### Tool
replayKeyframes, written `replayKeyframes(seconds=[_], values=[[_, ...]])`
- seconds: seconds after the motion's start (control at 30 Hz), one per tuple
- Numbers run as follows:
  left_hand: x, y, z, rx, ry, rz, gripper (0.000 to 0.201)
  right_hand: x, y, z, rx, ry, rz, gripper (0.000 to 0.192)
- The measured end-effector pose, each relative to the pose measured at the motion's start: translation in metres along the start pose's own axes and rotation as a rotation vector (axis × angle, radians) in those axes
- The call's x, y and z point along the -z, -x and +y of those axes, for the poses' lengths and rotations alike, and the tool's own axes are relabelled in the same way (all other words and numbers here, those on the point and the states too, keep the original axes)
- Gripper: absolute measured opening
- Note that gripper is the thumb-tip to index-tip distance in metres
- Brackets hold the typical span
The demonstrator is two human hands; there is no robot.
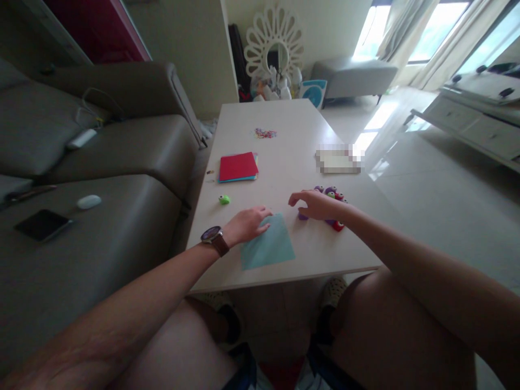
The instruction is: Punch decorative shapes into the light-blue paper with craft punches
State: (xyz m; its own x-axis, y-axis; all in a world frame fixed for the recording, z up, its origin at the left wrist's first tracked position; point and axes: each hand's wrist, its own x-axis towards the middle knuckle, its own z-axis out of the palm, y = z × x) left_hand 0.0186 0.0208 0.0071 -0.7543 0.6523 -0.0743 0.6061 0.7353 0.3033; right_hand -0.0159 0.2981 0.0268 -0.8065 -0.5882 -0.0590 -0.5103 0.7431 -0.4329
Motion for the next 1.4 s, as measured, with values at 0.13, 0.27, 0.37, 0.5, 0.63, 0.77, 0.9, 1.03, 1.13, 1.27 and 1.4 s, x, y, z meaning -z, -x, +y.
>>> replayKeyframes(seconds=[0.13, 0.27, 0.37, 0.5, 0.63, 0.77, 0.9, 1.03, 1.13, 1.27, 1.4], values=[[-0.003, -0.005, -0.005, 0.069, -0.102, 0.030, 0.047, -0.001, 0.000, 0.002, 0.012, 0.015, -0.001, 0.033], [-0.005, -0.008, -0.007, 0.111, -0.164, 0.009, 0.046, -0.001, 0.000, 0.001, 0.016, 0.042, -0.021, 0.028], [-0.005, -0.009, -0.007, 0.136, -0.170, 0.003, 0.045, 0.000, 0.000, 0.000, 0.010, 0.054, -0.038, 0.026], [-0.004, -0.009, -0.009, 0.162, -0.172, -0.013, 0.048, 0.002, 0.001, -0.002, -0.014, 0.070, -0.053, 0.024], [-0.003, -0.010, -0.015, 0.177, -0.159, -0.023, 0.061, 0.001, 0.001, -0.004, -0.003, 0.087, -0.074, 0.027], [-0.002, -0.012, -0.027, 0.183, -0.114, 0.027, 0.058, -0.013, -0.003, -0.003, 0.030, 0.064, -0.056, 0.033], [0.004, -0.011, -0.042, 0.149, -0.037, 0.028, 0.049, -0.035, -0.016, -0.004, 0.079, -0.007, 0.010, 0.038], [0.009, -0.008, -0.056, 0.170, 0.028, 0.029, 0.045, -0.050, -0.033, -0.006, 0.087, -0.127, 0.043, 0.045], [0.007, -0.006, -0.061, 0.182, 0.048, 0.021, 0.043, -0.055, -0.041, -0.008, 0.070, -0.209, 0.017, 0.053], [0.001, -0.004, -0.061, 0.160, 0.015, -0.014, 0.043, -0.063, -0.044, -0.006, 0.058, -0.187, 0.009, 0.058], [0.000, -0.003, -0.058, 0.127, -0.015, -0.019, 0.038, -0.069, -0.044, -0.003, 0.027, -0.116, 0.100, 0.062]])
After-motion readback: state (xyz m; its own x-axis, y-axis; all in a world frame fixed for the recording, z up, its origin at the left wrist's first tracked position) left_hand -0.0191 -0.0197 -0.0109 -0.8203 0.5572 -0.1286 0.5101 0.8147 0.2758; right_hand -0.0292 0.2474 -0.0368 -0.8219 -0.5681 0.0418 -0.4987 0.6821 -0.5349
